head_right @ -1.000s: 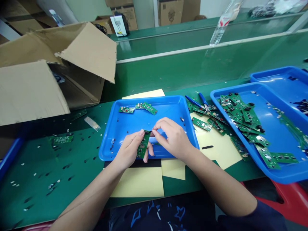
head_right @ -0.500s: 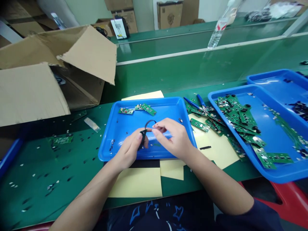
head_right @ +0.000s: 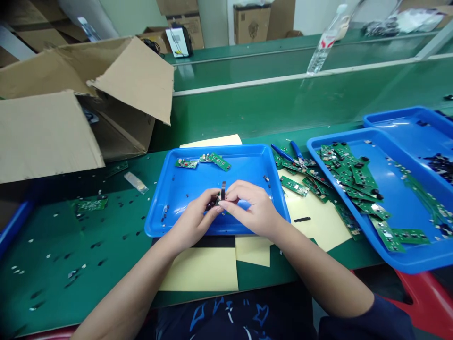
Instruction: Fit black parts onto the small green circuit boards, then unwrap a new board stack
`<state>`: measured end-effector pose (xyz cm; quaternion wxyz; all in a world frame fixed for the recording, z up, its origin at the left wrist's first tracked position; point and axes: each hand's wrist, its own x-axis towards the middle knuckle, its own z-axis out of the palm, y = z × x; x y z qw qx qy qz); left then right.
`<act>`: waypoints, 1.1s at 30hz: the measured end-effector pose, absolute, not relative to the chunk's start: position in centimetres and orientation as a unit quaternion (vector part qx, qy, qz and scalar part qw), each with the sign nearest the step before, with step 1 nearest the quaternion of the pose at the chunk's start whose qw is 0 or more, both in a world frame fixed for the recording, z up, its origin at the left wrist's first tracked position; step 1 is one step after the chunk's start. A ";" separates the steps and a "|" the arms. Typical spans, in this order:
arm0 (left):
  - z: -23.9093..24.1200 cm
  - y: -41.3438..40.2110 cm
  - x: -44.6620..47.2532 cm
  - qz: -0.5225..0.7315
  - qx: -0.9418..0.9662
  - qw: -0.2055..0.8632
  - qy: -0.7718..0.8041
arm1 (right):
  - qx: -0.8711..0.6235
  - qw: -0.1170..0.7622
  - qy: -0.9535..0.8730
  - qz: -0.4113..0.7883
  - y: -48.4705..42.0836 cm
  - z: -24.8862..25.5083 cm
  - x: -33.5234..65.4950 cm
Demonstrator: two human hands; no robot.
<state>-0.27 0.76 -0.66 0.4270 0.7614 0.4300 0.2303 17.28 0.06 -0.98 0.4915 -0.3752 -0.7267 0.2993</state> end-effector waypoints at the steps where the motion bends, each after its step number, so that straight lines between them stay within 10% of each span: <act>1: -0.8 0.8 -0.4 0.244 0.759 0.423 0.431 | -0.365 0.485 -0.728 0.318 0.0 -0.9 17.4; 14: -1.8 1.6 -1.2 0.386 0.844 0.078 0.364 | -0.396 0.372 -0.443 0.713 0.5 -0.5 17.3; 33: -1.6 1.7 -1.6 0.419 0.854 -0.015 0.309 | -0.350 0.344 -0.360 0.794 0.5 -1.3 17.1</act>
